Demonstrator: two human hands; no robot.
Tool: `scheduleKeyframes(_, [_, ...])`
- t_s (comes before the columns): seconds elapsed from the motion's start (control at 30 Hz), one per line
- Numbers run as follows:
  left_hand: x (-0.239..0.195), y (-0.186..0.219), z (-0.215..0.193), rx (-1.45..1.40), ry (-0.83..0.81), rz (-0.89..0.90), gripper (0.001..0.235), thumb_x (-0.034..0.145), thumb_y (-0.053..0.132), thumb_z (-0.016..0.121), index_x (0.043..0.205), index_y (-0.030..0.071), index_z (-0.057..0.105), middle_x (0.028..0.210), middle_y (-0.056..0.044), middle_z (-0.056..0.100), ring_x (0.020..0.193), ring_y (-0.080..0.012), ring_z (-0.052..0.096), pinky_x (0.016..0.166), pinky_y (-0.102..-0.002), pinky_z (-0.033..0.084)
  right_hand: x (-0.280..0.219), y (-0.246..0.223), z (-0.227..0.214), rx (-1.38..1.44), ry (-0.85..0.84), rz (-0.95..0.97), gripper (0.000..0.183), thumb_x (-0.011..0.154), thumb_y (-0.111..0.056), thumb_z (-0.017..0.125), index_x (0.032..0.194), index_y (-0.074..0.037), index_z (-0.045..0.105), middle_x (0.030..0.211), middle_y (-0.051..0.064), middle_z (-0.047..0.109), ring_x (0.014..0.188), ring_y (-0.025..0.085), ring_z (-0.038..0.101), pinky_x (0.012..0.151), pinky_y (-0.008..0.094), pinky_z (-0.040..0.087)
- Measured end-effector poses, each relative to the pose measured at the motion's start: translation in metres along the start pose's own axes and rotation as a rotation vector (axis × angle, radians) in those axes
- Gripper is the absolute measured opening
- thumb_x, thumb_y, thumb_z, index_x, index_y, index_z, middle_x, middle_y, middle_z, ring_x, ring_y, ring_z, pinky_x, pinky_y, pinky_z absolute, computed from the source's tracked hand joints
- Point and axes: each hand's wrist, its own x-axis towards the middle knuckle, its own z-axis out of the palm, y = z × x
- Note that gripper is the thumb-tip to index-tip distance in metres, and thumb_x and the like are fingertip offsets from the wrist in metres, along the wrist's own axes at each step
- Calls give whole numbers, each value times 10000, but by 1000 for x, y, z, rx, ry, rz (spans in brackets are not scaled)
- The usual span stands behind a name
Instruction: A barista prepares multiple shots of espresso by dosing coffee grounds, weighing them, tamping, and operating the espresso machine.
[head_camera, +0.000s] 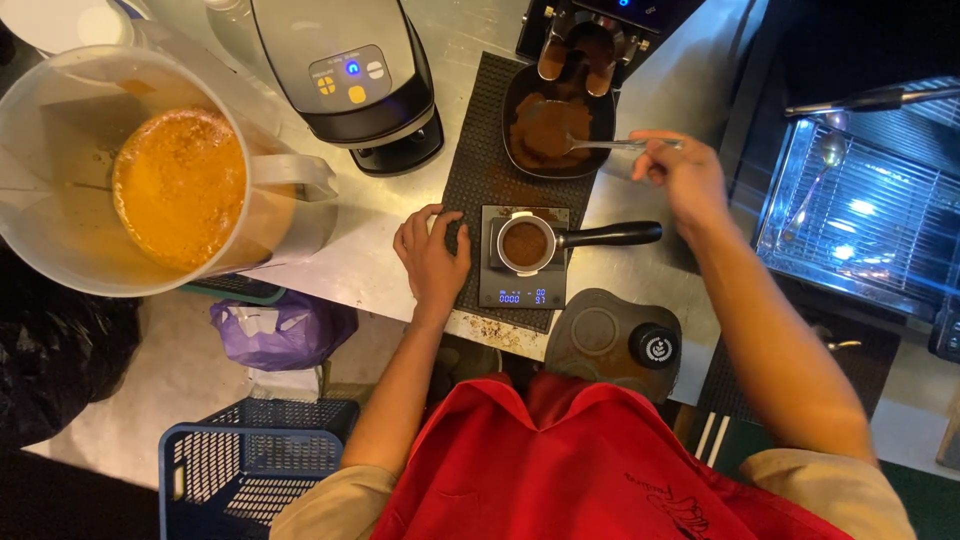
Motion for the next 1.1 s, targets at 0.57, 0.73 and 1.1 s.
scheduleKeyframes(0.57, [-2,-3,7,9,-10,13,129,985,221,738,1099,186,690,1247,-12,575,1303,-244,484,1143,-527,273,-123,33,-25,-827,-54,-889,245,1074,-234,569,1203,-224,777,828,-126,706,834,150,601,936,399,336])
scheduleKeyframes(0.73, [3,11,-9,-12,9,42,144,983,223,642,1115,206,699,1238,-7,594,1218,-240,551,1111,-456,331,-93,18,-35,-870,120,-905,297,1027,4,560,1198,-109,775,881,-5,672,845,230,508,928,461,275])
scheduleKeyframes(1.1, [3,10,-7,1,7,41,151,978,227,639,1115,201,699,1231,-17,599,1208,-249,552,1107,-459,334,48,51,20,-257,22,-178,352,1090,-182,423,1317,-126,686,858,-45,738,963,117,691,966,321,465])
